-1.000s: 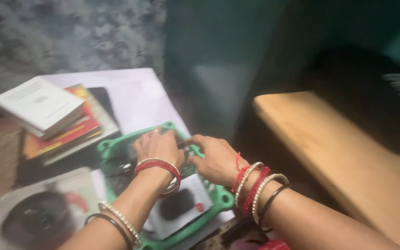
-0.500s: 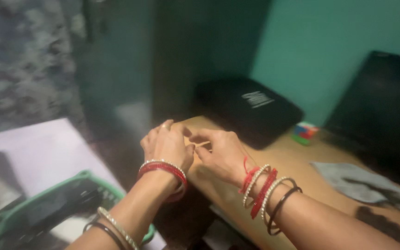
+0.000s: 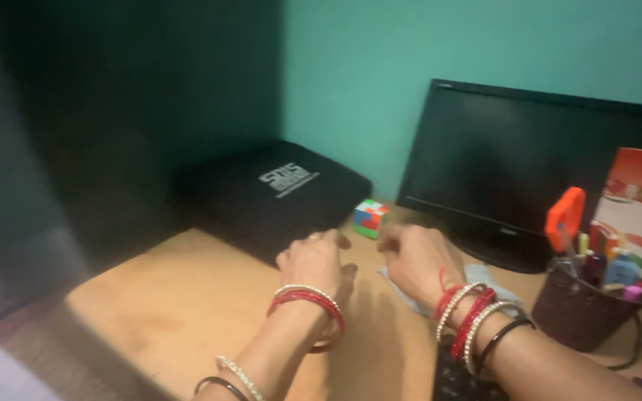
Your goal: The person sorts various small items from a green basket onto a desk, including a Rubik's cube, pens, and a mouse box. They then wipe the desk surface with a cloth, moving the keyboard and other items aside to clean underneath them.
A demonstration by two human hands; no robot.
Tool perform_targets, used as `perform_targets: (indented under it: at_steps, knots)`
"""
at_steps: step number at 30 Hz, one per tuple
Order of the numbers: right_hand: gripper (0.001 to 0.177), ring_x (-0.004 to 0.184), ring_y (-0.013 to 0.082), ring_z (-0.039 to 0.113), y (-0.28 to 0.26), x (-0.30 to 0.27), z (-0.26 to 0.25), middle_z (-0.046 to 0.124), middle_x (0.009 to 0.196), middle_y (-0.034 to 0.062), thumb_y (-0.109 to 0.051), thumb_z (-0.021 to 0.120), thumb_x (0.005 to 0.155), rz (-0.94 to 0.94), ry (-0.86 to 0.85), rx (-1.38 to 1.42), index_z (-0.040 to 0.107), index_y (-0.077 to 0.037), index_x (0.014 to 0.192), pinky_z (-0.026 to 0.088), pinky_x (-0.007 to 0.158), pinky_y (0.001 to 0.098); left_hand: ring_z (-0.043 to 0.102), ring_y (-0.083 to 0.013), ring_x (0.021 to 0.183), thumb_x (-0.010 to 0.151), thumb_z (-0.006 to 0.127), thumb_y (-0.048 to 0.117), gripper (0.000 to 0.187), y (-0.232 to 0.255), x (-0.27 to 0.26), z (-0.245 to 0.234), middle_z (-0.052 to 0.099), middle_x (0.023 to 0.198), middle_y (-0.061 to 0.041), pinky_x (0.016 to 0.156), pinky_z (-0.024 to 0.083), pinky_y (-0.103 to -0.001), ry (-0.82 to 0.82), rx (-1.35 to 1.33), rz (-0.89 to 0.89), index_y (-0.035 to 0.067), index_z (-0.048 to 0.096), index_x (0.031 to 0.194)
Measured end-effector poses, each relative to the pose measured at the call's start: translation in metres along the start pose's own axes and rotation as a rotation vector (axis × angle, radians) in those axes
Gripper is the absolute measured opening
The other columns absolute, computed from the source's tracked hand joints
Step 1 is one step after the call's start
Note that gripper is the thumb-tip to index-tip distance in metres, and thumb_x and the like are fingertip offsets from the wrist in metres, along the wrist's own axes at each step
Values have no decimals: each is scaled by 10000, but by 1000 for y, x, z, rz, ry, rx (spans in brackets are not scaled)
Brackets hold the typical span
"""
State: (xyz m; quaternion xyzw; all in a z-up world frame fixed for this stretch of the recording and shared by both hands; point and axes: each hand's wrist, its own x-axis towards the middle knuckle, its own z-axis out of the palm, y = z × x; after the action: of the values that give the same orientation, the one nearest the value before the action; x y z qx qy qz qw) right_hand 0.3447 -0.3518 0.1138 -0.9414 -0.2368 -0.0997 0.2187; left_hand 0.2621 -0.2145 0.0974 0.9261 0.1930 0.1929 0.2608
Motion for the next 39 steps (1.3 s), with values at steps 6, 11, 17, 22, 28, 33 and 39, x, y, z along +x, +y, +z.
perform_targets:
  at_steps: [6, 11, 17, 22, 28, 33, 39]
  knots:
    - [243, 1140, 330, 651, 62, 11, 1, 735, 1108, 125, -302, 694, 831, 12, -180, -505, 816, -173, 996, 475, 1008, 467, 580, -304, 1243, 859, 765, 300, 351, 33, 13, 29, 710, 1205, -95, 1127, 356, -475, -146, 19, 69, 252, 693, 1199]
    - [205, 1065, 349, 685, 67, 28, -15, 754, 1071, 113, -283, 680, 854, -45, 157, -194, 805, -163, 964, 512, 941, 482, 581, -331, 1195, 772, 802, 228, 522, 43, 27, 28, 669, 1237, -73, 1027, 390, -506, -51, -40, 169, 239, 618, 1261]
    - [274, 1054, 309, 730, 42, 21, -26, 765, 1082, 108, -352, 716, 828, -8, -271, -163, 813, -186, 1023, 558, 958, 406, 646, -330, 1152, 868, 739, 203, 498, 47, 37, 34, 730, 1097, -143, 1027, 421, -491, -120, 13, 156, 232, 566, 1335]
    - [335, 1047, 350, 718, 43, -5, -9, 761, 1078, 136, -187, 671, 799, -40, -365, -463, 799, -230, 1106, 556, 953, 433, 607, -341, 1232, 737, 828, 175, 765, 32, 35, 54, 708, 1163, -132, 1074, 397, -500, -242, 77, 111, 257, 489, 1419]
    - [355, 883, 315, 741, 29, 37, -42, 730, 1043, 167, -334, 661, 851, -382, 179, 229, 759, -26, 998, 579, 790, 397, 587, -433, 1177, 662, 761, 144, 805, 25, 45, 36, 681, 1256, -198, 924, 400, -554, 360, -84, 511, 179, 488, 1418]
    - [354, 631, 208, 758, -2, 42, -66, 774, 711, 137, -232, 571, 844, -178, -563, 715, 760, 60, 773, 617, 647, 339, 672, -268, 1187, 873, 711, 239, 308, 27, 45, -36, 768, 1108, -89, 1092, 453, -436, -58, 267, 301, 255, 730, 1179]
    - [206, 671, 209, 760, -29, 20, -10, 782, 755, 113, -170, 668, 797, 33, -297, 427, 769, 10, 805, 637, 677, 404, 705, -245, 1133, 799, 705, 90, 460, -11, 20, -71, 720, 1202, -24, 991, 556, -400, -683, 452, 153, 274, 769, 1216]
